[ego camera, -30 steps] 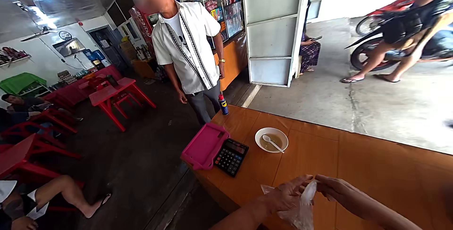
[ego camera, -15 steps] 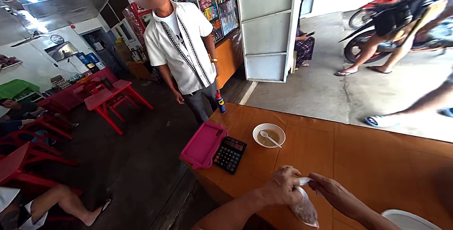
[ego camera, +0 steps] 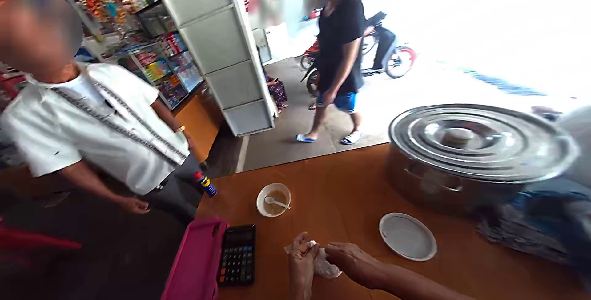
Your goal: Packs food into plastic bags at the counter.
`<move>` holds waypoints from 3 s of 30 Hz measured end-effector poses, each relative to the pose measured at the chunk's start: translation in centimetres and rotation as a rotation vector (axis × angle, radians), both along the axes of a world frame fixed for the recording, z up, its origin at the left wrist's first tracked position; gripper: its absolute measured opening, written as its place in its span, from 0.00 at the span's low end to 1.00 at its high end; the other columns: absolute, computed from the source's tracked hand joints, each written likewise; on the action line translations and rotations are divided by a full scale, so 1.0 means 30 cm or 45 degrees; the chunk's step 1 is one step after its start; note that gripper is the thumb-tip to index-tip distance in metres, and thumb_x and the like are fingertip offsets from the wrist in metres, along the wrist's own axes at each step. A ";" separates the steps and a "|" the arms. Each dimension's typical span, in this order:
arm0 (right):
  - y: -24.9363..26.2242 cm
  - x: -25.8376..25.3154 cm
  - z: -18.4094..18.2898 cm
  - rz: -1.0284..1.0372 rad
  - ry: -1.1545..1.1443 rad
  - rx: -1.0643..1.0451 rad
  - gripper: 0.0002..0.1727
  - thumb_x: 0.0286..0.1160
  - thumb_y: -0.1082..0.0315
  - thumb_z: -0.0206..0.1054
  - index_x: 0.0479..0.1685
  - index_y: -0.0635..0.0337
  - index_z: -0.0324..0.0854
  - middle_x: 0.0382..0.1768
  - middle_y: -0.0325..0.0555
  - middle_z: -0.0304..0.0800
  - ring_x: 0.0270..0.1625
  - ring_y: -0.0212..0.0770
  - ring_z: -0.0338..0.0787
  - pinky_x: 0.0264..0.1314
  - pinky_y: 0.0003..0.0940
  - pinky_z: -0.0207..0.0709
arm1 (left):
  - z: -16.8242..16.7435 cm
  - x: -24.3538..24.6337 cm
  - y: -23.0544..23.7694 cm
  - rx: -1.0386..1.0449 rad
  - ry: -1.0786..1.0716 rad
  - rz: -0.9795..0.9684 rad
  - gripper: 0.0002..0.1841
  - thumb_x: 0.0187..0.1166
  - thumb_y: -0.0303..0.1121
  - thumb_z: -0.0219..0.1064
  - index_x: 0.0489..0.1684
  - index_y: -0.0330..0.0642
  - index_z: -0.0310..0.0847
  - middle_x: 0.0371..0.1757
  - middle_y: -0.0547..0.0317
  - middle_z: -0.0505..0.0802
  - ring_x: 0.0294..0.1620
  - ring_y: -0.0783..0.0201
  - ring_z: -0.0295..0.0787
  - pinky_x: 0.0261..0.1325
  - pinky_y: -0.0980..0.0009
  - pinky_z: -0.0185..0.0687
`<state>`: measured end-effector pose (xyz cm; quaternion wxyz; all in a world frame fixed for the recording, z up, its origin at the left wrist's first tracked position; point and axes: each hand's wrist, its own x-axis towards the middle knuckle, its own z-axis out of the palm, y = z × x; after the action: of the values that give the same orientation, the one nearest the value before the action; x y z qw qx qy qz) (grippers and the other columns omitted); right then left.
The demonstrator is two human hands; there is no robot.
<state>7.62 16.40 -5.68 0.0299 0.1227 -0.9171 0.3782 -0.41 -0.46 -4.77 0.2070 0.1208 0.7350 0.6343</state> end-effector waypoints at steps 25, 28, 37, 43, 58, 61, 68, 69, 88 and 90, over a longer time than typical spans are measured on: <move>0.042 -0.061 0.009 -0.334 0.107 -0.886 0.18 0.77 0.57 0.61 0.52 0.59 0.88 0.47 0.33 0.93 0.51 0.24 0.90 0.59 0.26 0.85 | -0.024 -0.013 0.011 0.226 0.710 -0.351 0.08 0.75 0.19 0.65 0.44 0.21 0.86 0.49 0.38 0.91 0.58 0.55 0.88 0.69 0.64 0.81; -0.015 -0.054 -0.040 -0.317 0.022 -1.033 0.16 0.74 0.68 0.67 0.58 0.63 0.84 0.49 0.35 0.95 0.53 0.26 0.93 0.62 0.28 0.87 | -0.059 -0.045 -0.003 0.299 0.300 -0.392 0.09 0.80 0.20 0.62 0.49 0.21 0.82 0.52 0.43 0.88 0.56 0.64 0.87 0.67 0.69 0.82; 0.002 -0.113 -0.123 -0.143 -0.277 -1.207 0.20 0.70 0.66 0.73 0.60 0.63 0.79 0.59 0.45 0.90 0.62 0.39 0.89 0.69 0.38 0.83 | -0.088 -0.064 -0.031 0.438 -0.163 -0.391 0.09 0.81 0.19 0.61 0.52 0.29 0.83 0.54 0.55 0.91 0.56 0.71 0.87 0.67 0.68 0.82; 0.014 -0.139 -0.164 -0.055 -0.357 -1.320 0.19 0.69 0.66 0.75 0.56 0.60 0.77 0.49 0.41 0.93 0.52 0.35 0.92 0.61 0.35 0.86 | -0.129 -0.073 -0.033 0.428 -0.217 -0.409 0.05 0.81 0.21 0.62 0.46 0.35 0.82 0.41 0.64 0.91 0.45 0.75 0.87 0.57 0.71 0.83; 0.004 -0.142 -0.196 -0.063 -0.380 -1.344 0.15 0.69 0.66 0.74 0.51 0.58 0.77 0.42 0.39 0.92 0.47 0.34 0.91 0.55 0.33 0.86 | -0.129 -0.066 -0.040 0.413 -0.242 -0.373 0.05 0.81 0.21 0.60 0.48 0.33 0.80 0.41 0.63 0.90 0.45 0.74 0.87 0.58 0.70 0.83; 0.013 -0.146 -0.197 -0.039 -0.404 -1.338 0.13 0.68 0.65 0.75 0.47 0.56 0.79 0.42 0.38 0.92 0.45 0.32 0.91 0.53 0.31 0.86 | -0.122 -0.058 -0.041 0.416 -0.263 -0.361 0.06 0.82 0.21 0.59 0.48 0.33 0.82 0.42 0.63 0.91 0.46 0.74 0.87 0.59 0.70 0.83; 0.020 -0.141 -0.186 -0.042 -0.430 -1.292 0.04 0.71 0.68 0.70 0.39 0.53 0.80 0.46 0.37 0.92 0.46 0.29 0.89 0.51 0.27 0.84 | -0.094 -0.011 -0.029 0.375 -0.319 -0.162 0.18 0.79 0.17 0.61 0.67 0.25 0.72 0.59 0.51 0.89 0.60 0.70 0.86 0.70 0.69 0.81; 0.016 -0.138 -0.185 -0.053 -0.421 -1.292 0.04 0.71 0.68 0.69 0.40 0.53 0.81 0.47 0.36 0.92 0.47 0.28 0.90 0.52 0.26 0.84 | -0.081 0.000 -0.026 0.338 -0.330 -0.108 0.23 0.78 0.16 0.62 0.72 0.24 0.68 0.64 0.48 0.86 0.64 0.69 0.84 0.72 0.70 0.79; 0.007 -0.153 -0.195 -0.106 -0.042 -0.884 0.08 0.70 0.71 0.68 0.42 0.60 0.93 0.44 0.41 0.95 0.47 0.30 0.93 0.57 0.26 0.87 | -0.174 -0.076 -0.032 0.432 -0.148 -0.228 0.05 0.78 0.19 0.58 0.46 0.33 0.74 0.38 0.62 0.86 0.39 0.75 0.84 0.48 0.75 0.83; 0.019 -0.157 -0.197 -0.101 -0.019 -0.818 0.07 0.68 0.69 0.71 0.39 0.58 0.94 0.43 0.40 0.94 0.47 0.29 0.92 0.55 0.25 0.87 | -0.180 -0.095 -0.040 0.423 -0.200 -0.298 0.05 0.78 0.19 0.59 0.45 0.36 0.74 0.36 0.64 0.88 0.37 0.75 0.86 0.46 0.75 0.84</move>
<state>2.90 16.96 -11.60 0.0751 0.0686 -0.7551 0.6477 -3.27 -1.66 -10.16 0.3133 0.1880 0.5829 0.7257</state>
